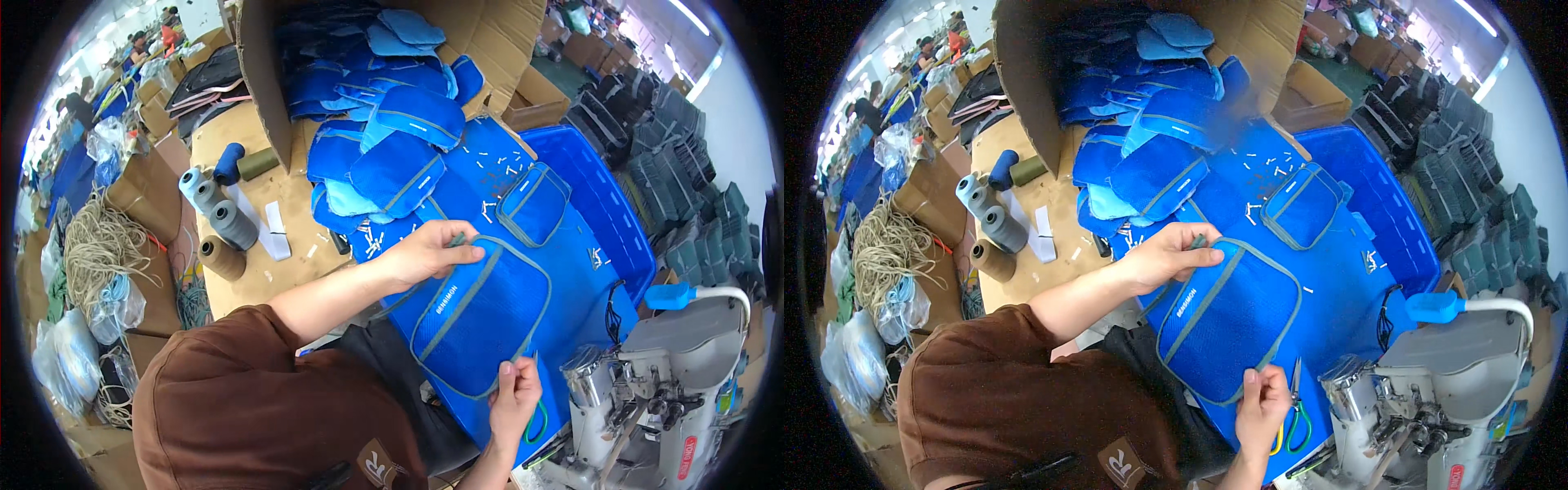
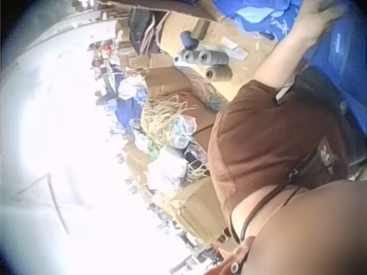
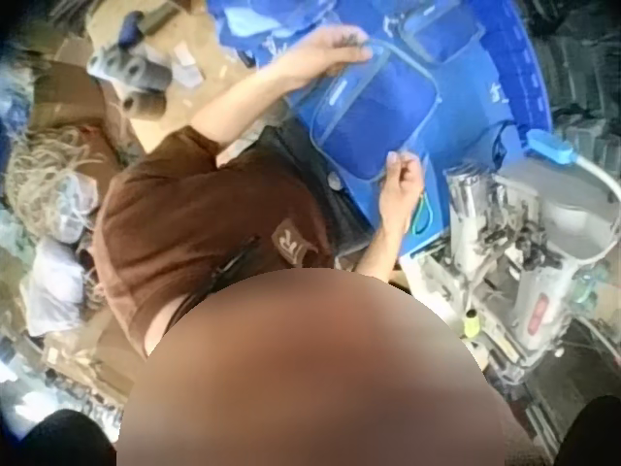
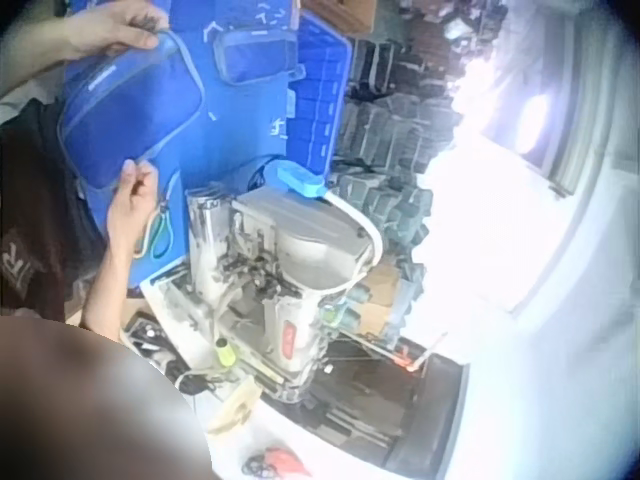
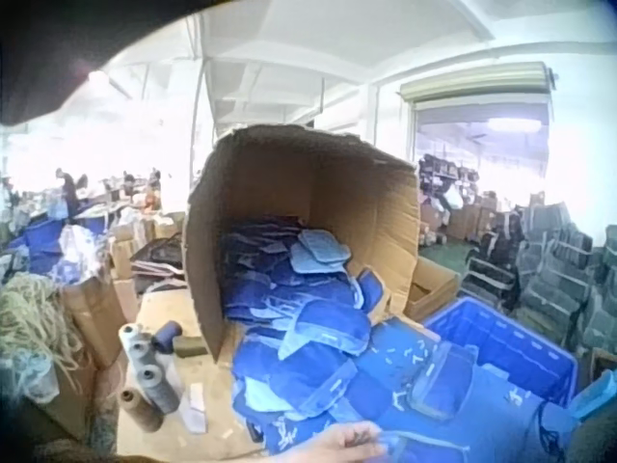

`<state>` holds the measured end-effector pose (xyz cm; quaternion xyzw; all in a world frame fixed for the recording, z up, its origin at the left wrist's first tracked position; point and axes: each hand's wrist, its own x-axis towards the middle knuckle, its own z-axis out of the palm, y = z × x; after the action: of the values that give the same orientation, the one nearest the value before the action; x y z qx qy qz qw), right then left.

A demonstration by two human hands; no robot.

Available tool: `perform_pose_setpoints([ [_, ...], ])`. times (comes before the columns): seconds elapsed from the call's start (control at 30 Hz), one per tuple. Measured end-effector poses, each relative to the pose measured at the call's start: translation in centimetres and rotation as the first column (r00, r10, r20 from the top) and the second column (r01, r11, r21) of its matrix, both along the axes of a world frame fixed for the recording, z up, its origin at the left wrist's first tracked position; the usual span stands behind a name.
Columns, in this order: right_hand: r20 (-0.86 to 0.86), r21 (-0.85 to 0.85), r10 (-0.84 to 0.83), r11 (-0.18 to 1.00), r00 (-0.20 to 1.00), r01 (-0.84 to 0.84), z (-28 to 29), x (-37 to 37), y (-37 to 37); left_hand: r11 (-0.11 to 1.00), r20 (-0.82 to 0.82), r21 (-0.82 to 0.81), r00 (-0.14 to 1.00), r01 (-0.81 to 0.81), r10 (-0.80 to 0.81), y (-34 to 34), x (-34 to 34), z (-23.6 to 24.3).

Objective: Sewing blue fabric or leather pieces using an industrial sewing machine.

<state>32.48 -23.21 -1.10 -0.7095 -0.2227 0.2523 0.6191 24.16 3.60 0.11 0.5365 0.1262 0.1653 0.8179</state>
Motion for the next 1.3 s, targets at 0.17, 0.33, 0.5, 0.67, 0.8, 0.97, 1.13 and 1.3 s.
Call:
perform_pose_setpoints([
  [0.17, 0.009, -0.007, 0.01, 1.0, 1.0, -0.01, 0.5, 2.8, 5.3, 0.955, -0.236, 0.102, 0.926, -0.277, 0.294, 1.7, -1.5, -5.0],
  [0.33, 0.088, 0.096, -0.011, 0.995, 0.996, 0.002, -0.5, 7.9, 10.9, 0.961, -0.203, 0.091, 0.94, -0.262, 0.276, 1.6, -2.6, -6.3],
  [0.5, 0.138, 0.185, -0.16, 0.974, 0.977, 0.134, 0.4, 14.1, 16.9, 0.982, -0.146, 0.008, 0.971, -0.189, 0.188, 1.0, -3.2, -6.5],
  [0.67, 0.459, -0.139, -0.361, 0.873, 0.812, 0.467, -10.8, 25.0, 13.1, 0.998, -0.053, -0.068, 0.998, 0.011, -0.015, -1.8, 0.2, -5.3],
  [0.8, 0.031, -0.038, 0.073, 0.997, 0.997, -0.071, -3.9, 9.7, 15.6, 0.991, 0.03, -0.127, 0.998, -0.048, 0.052, -1.9, 0.4, -3.4],
  [0.97, -0.347, 0.226, 0.246, 0.958, 0.905, -0.175, -0.7, -1.2, 10.6, 0.99, 0.202, -0.131, 0.976, -0.05, 0.076, -4.1, 3.1, -0.4],
  [1.13, -0.171, 0.089, 0.09, 0.993, 0.981, -0.075, 0.6, -1.5, 4.7, 0.999, 0.153, 0.028, 0.988, -0.041, 0.036, -4.5, 3.7, -1.8],
  [1.3, -0.067, 0.061, 0.043, 0.997, 0.997, -0.039, -0.1, -2.3, 1.3, 0.991, 0.048, 0.024, 0.99, 0.13, -0.131, -5.4, 2.8, -0.2],
])
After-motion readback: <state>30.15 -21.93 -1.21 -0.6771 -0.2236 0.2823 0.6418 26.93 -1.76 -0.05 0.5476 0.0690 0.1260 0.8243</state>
